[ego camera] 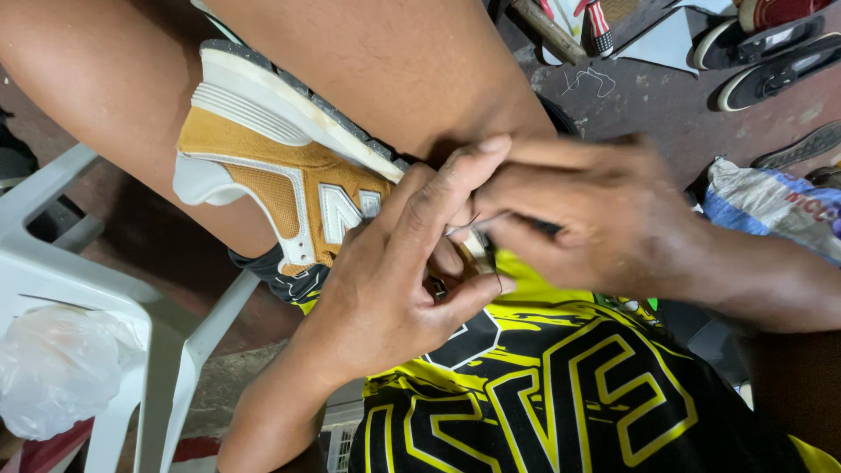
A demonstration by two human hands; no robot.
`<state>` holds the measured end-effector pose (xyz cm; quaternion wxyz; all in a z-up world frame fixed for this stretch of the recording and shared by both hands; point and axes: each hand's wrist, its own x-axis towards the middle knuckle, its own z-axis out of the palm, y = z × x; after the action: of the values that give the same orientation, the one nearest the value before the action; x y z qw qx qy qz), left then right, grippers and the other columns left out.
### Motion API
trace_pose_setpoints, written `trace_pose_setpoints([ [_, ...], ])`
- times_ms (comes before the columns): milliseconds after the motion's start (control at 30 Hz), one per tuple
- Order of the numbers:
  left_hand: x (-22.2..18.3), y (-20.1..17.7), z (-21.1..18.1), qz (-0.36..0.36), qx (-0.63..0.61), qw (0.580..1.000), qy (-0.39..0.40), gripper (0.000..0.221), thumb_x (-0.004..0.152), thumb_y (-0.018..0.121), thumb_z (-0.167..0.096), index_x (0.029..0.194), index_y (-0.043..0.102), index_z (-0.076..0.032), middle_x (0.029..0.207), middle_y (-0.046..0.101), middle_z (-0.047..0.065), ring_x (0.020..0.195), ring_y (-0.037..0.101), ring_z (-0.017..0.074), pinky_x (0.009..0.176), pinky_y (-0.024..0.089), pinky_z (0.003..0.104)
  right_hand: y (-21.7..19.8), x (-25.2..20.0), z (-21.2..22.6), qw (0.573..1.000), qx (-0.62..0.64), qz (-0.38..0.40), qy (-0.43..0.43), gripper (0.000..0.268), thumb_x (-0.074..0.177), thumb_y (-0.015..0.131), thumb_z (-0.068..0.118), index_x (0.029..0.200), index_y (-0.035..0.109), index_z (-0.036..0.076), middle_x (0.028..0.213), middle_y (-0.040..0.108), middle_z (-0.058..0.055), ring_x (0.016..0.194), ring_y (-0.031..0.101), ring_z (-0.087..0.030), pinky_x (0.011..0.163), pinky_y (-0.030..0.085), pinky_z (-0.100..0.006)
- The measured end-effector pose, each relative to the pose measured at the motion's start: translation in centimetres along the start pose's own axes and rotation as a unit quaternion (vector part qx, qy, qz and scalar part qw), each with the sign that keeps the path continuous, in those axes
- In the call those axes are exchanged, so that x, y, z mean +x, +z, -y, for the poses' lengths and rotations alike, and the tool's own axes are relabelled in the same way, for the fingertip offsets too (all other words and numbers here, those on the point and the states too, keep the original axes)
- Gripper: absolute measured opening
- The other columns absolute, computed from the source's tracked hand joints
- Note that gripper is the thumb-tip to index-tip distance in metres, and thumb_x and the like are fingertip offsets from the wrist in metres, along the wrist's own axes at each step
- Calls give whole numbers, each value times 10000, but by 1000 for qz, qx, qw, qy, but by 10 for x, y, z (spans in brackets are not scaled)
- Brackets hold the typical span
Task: The person stitches the sole of a shoe by hand using a needle and thread, pulling the thread through the sole repeatedly to secure it.
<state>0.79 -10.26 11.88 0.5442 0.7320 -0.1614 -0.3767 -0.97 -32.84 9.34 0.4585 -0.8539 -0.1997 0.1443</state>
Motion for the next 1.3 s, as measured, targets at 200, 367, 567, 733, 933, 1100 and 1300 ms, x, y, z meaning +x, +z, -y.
trace_pose_setpoints([
  [200,-5,4,12,-30,-4,1000,-10,937,836,908,-166,1577,334,-142,1085,647,45,736,654,75,664,595,209,-50,-19,-43,962,-268,10,51,46,923,746,103,954,712,105,819,651,-67,616,618,-138,525,491,-309],
  [367,-2,19,15,-128,-224,964,-64,634,958,732,-25,1508,420,-76,990,765,66,807,756,120,654,621,253,-80,-30,-63,960,183,207,-50,57,951,698,167,966,660,127,875,666,-47,662,632,-91,587,515,-272],
  [567,8,14,1,-18,-4,999,-43,747,898,847,-146,1520,433,-133,908,656,52,695,669,133,616,581,252,-63,-56,-22,909,362,175,113,90,966,688,223,979,626,159,824,634,35,637,551,-55,584,437,-241],
  [733,14,11,-6,-13,25,1000,5,874,814,863,-114,1520,347,-137,1156,580,104,759,641,136,666,578,282,-7,-15,-4,951,18,173,256,478,762,867,325,1171,687,157,582,608,1,499,566,-99,441,469,-285],
  [933,12,10,-5,-11,-17,1000,10,957,859,855,-130,1588,236,-149,1344,538,115,928,666,123,727,611,224,-19,1,-5,995,-86,-53,26,128,850,775,46,809,658,19,884,653,-144,646,636,-185,539,498,-322],
  [1100,14,9,-9,-23,1,1000,-4,946,821,849,-119,1562,261,-121,1569,434,205,754,689,122,675,618,247,-38,-6,-57,955,-281,-37,89,106,945,766,94,881,703,38,836,663,-88,638,609,-200,573,453,-324],
  [1300,20,8,-14,-30,13,999,3,926,853,843,-149,1558,244,-101,1539,449,216,691,669,123,649,606,263,-46,-37,-94,961,-251,-34,110,88,1118,609,72,1148,656,4,828,628,-83,684,629,-177,602,464,-302],
])
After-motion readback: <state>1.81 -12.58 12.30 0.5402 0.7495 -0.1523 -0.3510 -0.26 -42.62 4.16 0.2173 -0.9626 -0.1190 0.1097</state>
